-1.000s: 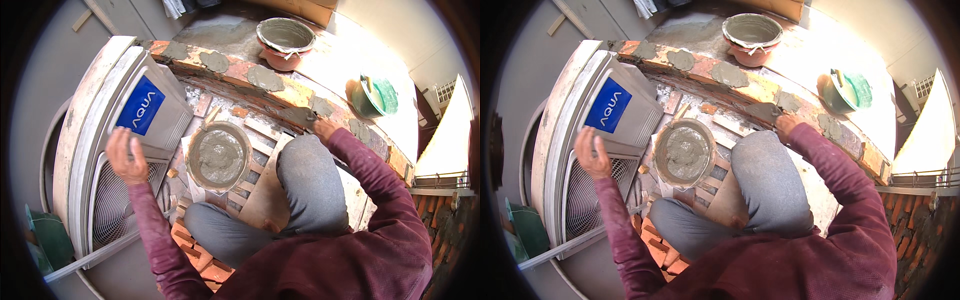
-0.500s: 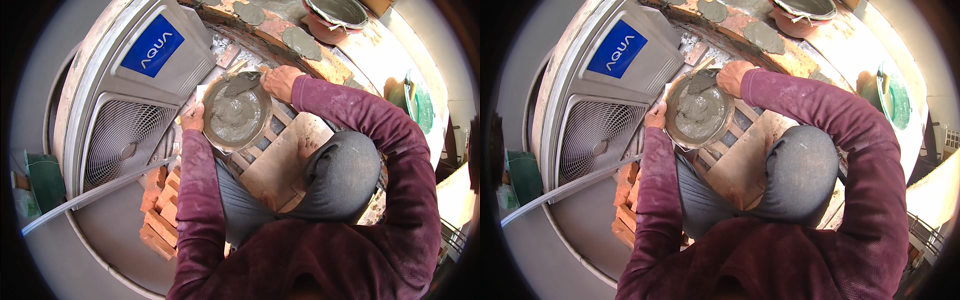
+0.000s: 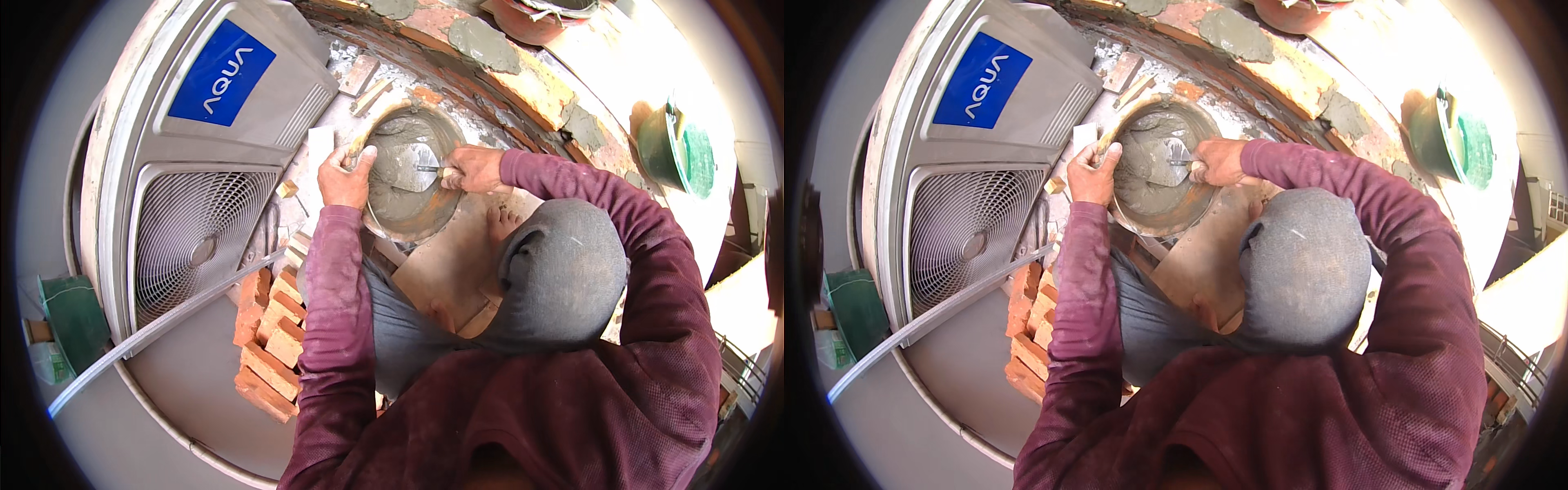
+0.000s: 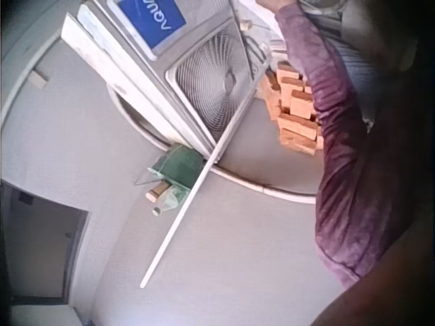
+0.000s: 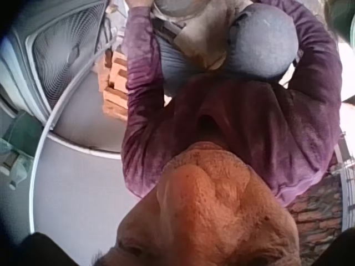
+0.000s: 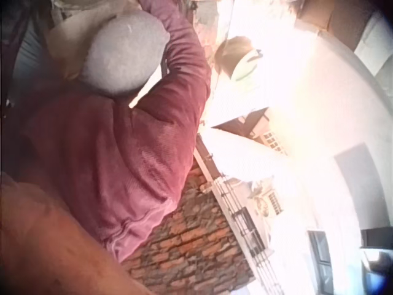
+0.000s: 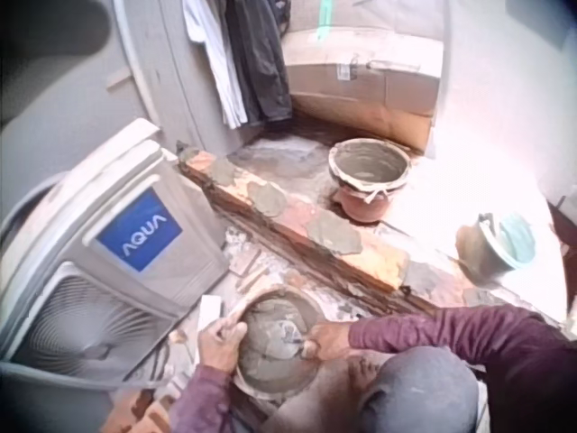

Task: The person lays bricks along a ledge using mortar. They apply mortar with a trowel, place bricks onto the mortar, and use the trowel to scrape away excess material and level the bricks.

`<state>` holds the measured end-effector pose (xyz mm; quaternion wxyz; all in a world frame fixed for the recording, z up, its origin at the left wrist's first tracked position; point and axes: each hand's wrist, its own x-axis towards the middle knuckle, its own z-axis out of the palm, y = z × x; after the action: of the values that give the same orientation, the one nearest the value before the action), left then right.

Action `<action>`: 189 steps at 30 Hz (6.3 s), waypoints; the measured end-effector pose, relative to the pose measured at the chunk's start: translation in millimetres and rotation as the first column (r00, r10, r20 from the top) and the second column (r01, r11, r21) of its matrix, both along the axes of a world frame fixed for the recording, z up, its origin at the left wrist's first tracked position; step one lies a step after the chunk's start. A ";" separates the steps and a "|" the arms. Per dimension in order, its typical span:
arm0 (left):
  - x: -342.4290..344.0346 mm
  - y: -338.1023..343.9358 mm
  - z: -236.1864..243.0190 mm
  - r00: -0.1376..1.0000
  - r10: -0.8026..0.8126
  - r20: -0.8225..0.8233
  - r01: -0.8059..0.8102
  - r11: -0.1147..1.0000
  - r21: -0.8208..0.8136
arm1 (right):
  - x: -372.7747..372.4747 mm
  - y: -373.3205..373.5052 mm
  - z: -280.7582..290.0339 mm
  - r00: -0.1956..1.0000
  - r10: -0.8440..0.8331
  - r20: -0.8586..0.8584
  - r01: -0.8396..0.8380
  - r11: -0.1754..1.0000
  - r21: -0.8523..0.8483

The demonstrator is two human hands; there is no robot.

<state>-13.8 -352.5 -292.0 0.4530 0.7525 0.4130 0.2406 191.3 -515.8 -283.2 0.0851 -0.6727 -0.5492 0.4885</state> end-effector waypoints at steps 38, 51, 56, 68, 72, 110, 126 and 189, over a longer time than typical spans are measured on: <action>-19.0 62.8 -35.4 0.954 0.101 -0.284 -0.045 0.979 0.197 | -2.6 -233.0 104.8 -0.043 -0.905 -0.424 0.973 0.058 -0.223; -1.5 46.5 -14.9 0.961 0.071 -0.268 0.013 0.954 0.299 | -8.1 -253.3 129.5 0.298 -0.935 0.190 0.950 0.310 0.034; 7.1 42.5 -10.8 0.929 0.087 -0.360 0.039 0.944 0.329 | 24.0 -214.9 98.0 0.517 -0.856 -0.029 0.818 0.483 0.312; 8.7 39.8 -6.2 0.923 0.081 -0.376 0.062 0.934 0.352 | -9.5 -285.3 100.3 0.116 -0.985 -0.128 0.983 0.132 -0.125; 17.4 35.5 -3.2 0.922 0.077 -0.378 0.056 0.942 0.330 | -7.6 -222.8 81.9 -0.125 -0.901 -0.415 0.968 -0.019 -0.250; 47.3 -33.4 26.0 0.920 -0.167 -0.356 0.275 0.919 0.282 | 21.0 -279.5 79.2 0.451 -0.368 0.813 0.539 0.838 0.080; 93.4 -128.7 49.7 0.789 -0.615 -0.014 0.615 0.788 0.037 | 8.0 -329.0 213.0 0.779 -0.395 0.487 0.538 0.820 -0.196; 156.3 -105.8 -52.8 0.661 -0.750 0.025 0.739 0.644 -0.198 | -67.7 -586.8 129.9 -0.221 -0.670 0.709 0.766 0.331 0.551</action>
<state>142.4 -458.3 -344.9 0.5692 0.8153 0.1017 -0.0299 123.6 -1102.6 -153.3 0.0143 -0.9968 0.0232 -0.0748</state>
